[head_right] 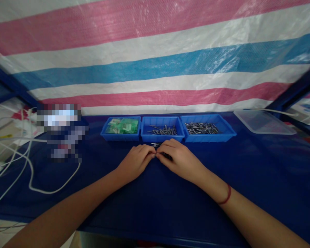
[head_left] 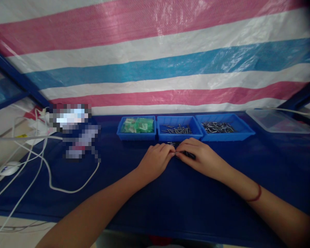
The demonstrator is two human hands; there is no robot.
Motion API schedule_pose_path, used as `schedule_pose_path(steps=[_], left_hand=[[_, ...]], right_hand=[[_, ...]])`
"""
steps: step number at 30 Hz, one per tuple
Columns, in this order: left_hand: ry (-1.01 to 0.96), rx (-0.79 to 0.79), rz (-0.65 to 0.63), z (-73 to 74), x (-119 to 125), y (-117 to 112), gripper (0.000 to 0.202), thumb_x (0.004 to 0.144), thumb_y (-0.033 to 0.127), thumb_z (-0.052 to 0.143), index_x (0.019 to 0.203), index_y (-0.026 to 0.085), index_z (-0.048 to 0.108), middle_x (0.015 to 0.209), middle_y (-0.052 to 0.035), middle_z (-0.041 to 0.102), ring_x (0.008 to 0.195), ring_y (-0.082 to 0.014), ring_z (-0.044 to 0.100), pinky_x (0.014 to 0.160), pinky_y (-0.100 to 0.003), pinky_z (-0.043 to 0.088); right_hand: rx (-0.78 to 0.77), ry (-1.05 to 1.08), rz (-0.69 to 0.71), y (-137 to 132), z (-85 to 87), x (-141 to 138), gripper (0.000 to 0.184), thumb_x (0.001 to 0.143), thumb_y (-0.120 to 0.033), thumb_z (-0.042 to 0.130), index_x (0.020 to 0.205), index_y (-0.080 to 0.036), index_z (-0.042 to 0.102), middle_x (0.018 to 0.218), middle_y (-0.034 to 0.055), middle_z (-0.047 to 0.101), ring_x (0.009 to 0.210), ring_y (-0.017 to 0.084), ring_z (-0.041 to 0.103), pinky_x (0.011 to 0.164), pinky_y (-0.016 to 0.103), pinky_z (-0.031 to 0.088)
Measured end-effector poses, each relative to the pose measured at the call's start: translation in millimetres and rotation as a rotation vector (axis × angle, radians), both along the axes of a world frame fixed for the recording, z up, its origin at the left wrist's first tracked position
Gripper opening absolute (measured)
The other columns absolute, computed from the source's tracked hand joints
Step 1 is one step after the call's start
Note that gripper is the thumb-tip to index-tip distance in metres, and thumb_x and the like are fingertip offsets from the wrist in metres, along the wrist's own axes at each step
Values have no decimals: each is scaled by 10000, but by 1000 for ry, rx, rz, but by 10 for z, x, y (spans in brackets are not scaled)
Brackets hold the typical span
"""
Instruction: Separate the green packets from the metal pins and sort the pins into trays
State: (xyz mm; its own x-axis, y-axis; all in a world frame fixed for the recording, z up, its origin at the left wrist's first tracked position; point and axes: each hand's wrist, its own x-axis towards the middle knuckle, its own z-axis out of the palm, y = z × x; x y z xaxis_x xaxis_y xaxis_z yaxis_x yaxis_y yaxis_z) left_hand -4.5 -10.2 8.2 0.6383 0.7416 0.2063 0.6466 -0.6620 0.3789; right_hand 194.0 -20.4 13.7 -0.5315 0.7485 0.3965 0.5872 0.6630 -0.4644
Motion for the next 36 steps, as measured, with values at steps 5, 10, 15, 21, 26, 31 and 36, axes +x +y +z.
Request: schedule_pose_path(steps=[5, 10, 15, 21, 26, 31, 36], left_hand=[[-165, -30, 23, -12, 2, 3, 139, 953, 278, 475, 1024, 187, 553, 982, -29, 660, 903, -178, 601, 764, -301, 408], [-193, -27, -25, -57, 8, 11, 172, 952, 285, 471, 962, 174, 601, 927, -39, 646, 883, -171, 601, 760, -280, 424], [-308, -62, -31, -56, -2, 25, 177, 941, 285, 494, 920, 169, 626, 901, -38, 634, 848, -152, 597, 759, -255, 440], [-380, -110, -39, -44, -9, 20, 164, 913, 309, 542, 895, 177, 637, 858, -29, 626, 778, -137, 584, 702, -236, 440], [-433, -137, 0, -28, 1, 12, 143, 900, 289, 558, 895, 177, 647, 859, -28, 627, 753, -130, 574, 700, -239, 439], [-577, -155, 130, 1, 8, 8, 141, 880, 290, 580, 856, 169, 649, 815, -21, 631, 738, -130, 566, 698, -245, 443], [-651, -216, 169, 17, 14, -7, 149, 873, 298, 576, 849, 167, 641, 793, -16, 622, 713, -124, 558, 665, -241, 446]], right_hand=[[-134, 198, -93, 3, 5, -9, 125, 876, -293, 574, 877, -213, 670, 848, 39, 663, 768, 163, 599, 687, 297, 472], [-245, 291, -165, -18, 23, -36, 195, 858, -385, 589, 836, -210, 672, 785, 26, 649, 635, 136, 547, 563, 276, 422], [-300, 354, -181, -34, 12, -62, 210, 853, -404, 588, 859, -209, 666, 822, 39, 658, 664, 150, 560, 574, 285, 432], [-309, 397, -171, -55, 18, -85, 181, 860, -378, 585, 841, -212, 656, 830, 47, 653, 748, 175, 588, 637, 302, 447], [-286, 459, -229, -61, 5, -75, 154, 860, -344, 575, 821, -200, 614, 805, 39, 617, 747, 171, 570, 650, 297, 440], [-351, 376, -233, -57, -1, -56, 147, 868, -323, 548, 815, -195, 597, 725, 4, 572, 643, 137, 513, 592, 271, 412], [-396, 288, -105, -79, 49, -79, 179, 880, -353, 549, 868, -193, 627, 767, 9, 598, 639, 129, 510, 579, 256, 413]])
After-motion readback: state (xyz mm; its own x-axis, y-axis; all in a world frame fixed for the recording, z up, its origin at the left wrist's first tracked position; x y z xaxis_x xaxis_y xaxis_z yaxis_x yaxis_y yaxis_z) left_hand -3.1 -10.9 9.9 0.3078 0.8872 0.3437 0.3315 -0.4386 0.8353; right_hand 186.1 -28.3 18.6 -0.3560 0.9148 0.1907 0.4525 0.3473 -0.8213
